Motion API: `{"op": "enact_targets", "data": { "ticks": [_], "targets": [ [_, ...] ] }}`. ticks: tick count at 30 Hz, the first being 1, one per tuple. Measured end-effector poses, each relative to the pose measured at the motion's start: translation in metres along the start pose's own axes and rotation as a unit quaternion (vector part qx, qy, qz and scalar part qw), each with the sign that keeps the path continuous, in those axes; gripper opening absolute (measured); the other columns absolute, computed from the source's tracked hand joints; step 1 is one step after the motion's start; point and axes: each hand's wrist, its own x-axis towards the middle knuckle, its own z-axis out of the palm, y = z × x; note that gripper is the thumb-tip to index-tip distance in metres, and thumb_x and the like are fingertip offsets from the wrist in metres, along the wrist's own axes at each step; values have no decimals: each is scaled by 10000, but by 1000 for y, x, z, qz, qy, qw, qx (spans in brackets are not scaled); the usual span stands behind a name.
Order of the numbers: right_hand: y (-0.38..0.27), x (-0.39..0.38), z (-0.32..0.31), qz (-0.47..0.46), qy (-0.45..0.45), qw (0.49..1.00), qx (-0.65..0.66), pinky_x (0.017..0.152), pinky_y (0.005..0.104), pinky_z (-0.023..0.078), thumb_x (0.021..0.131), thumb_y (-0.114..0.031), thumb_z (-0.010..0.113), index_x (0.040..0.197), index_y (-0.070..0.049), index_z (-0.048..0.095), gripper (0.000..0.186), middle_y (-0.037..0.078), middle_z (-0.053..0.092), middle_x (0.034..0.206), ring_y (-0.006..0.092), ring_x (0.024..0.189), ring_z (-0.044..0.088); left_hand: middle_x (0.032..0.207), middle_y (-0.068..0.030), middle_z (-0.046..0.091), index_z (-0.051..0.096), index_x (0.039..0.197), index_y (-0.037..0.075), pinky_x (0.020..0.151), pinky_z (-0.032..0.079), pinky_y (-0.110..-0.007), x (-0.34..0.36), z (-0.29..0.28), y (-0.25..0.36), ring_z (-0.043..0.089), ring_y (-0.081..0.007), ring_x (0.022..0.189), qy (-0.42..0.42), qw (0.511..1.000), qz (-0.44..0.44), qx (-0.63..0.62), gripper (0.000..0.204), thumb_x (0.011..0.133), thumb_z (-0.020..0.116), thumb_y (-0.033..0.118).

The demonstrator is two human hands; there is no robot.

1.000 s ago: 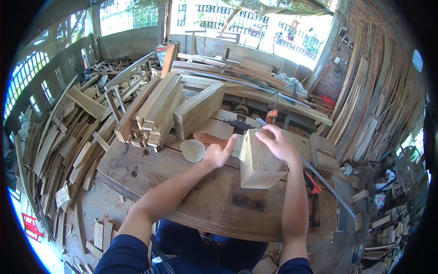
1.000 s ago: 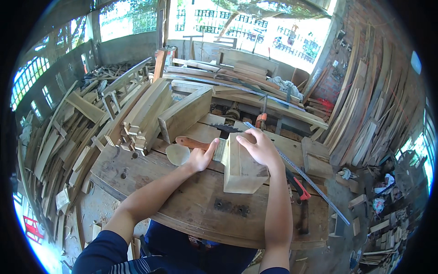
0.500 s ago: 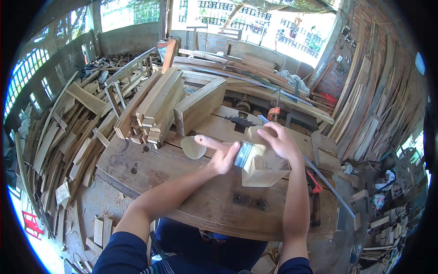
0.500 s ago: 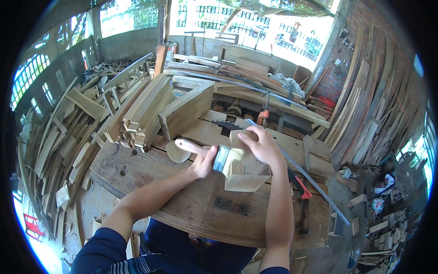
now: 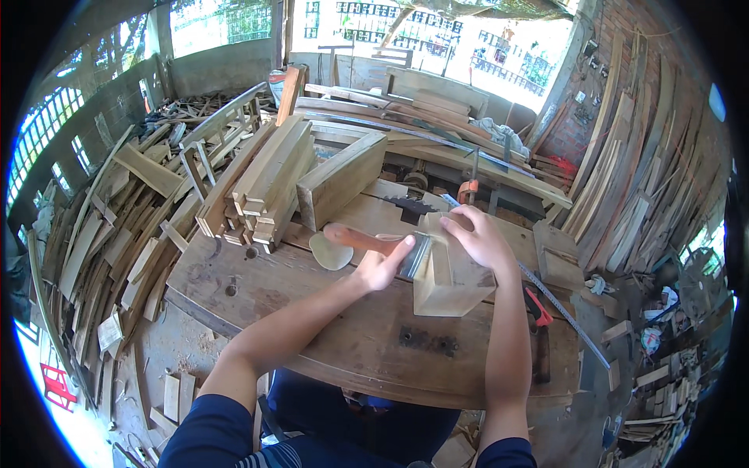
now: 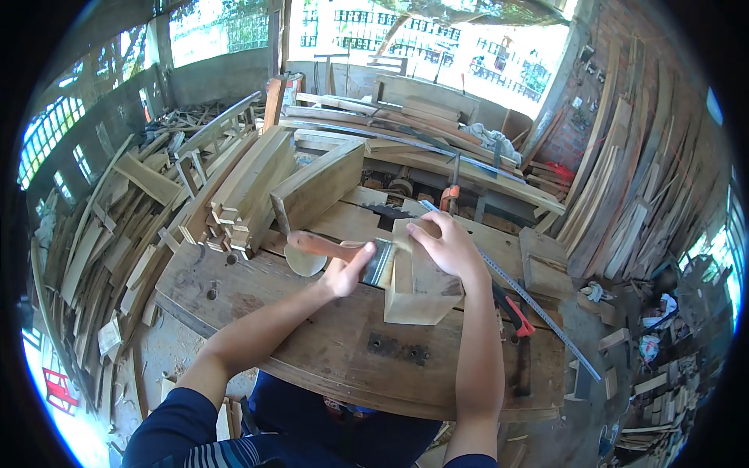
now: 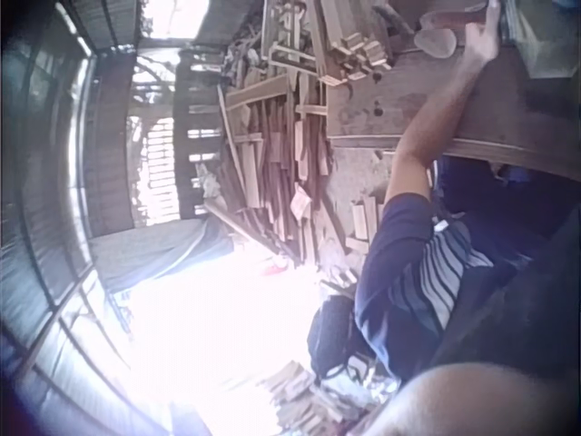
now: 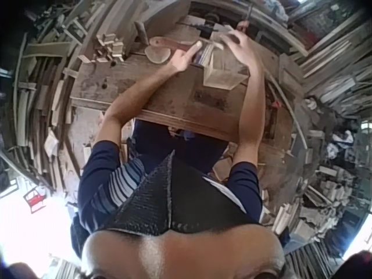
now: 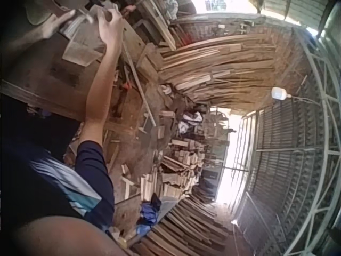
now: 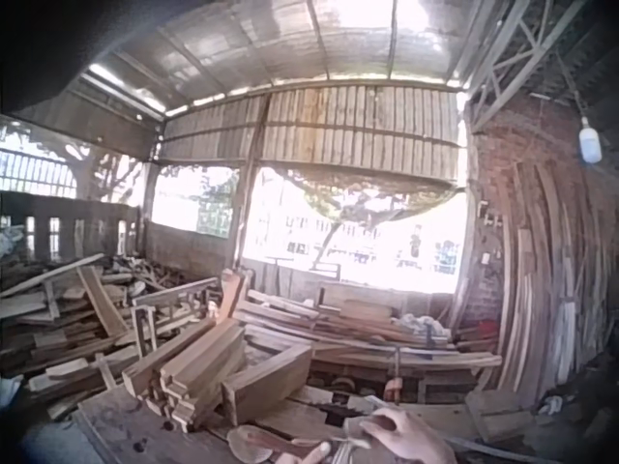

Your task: The person cleans a wooden block by dusting its surfaces with a brush, rotating the block by hand to sweep each side.

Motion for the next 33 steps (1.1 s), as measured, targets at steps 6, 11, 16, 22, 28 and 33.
{"op": "enact_targets", "data": {
  "ticks": [6, 11, 16, 22, 28, 33],
  "targets": [
    [7, 5, 2, -20, -9, 1000, -11, 962, 401, 506, 977, -458, 703, 1169, 12, 698, 507, 214, 701, 1171, 342, 1085, 682, 857, -2, 675, 688, 1125, 31, 667, 496, -267, -1, 10, 13, 610, -81, 736, -18, 974, -37, -222, 594, 1099, 447, 572],
    [7, 4, 1, 1, -22, 1000, -7, 1000, 372, 486, 979, -407, 716, 1229, 27, 664, 504, 195, 698, 1229, 298, 1154, 663, 671, -5, 573, 642, 1003, 45, 481, 466, -264, 11, 4, -2, 568, -110, 531, 3, 995, -67, -76, 648, 1103, 361, 621],
    [2, 3, 0, 11, -22, 1000, 5, 1004, 374, 485, 985, -430, 697, 1225, 31, 665, 520, 200, 697, 1234, 299, 1167, 664, 687, -90, 589, 633, 1055, 28, 484, 505, -324, 16, 4, 0, 600, -142, 520, 91, 990, -103, -43, 593, 1096, 426, 582],
    [4, 2, 0, 16, -28, 999, 2, 989, 378, 488, 985, -454, 688, 1218, 20, 670, 528, 191, 709, 1201, 292, 1120, 674, 888, -155, 679, 597, 1062, -3, 762, 530, -477, 17, -1, -18, 698, -358, 882, 24, 979, 86, 181, 557, 1096, 462, 536],
    [1, 2, 2, 16, -9, 1000, -12, 930, 400, 518, 961, -501, 708, 1180, 19, 692, 565, 204, 719, 1126, 324, 1033, 697, 1277, -71, 709, 636, 1359, 57, 1017, 507, -344, 5, -18, 21, 665, -156, 1191, -174, 900, -143, -372, 635, 1043, 550, 601],
    [7, 3, 3, -17, -1, 1000, 4, 926, 400, 517, 964, -489, 710, 1177, 24, 691, 555, 205, 719, 1130, 324, 1038, 696, 1060, -65, 695, 652, 1235, 61, 775, 548, -302, 12, -14, 3, 666, -129, 881, -172, 963, -131, -160, 718, 999, 523, 727]
  ]
}}
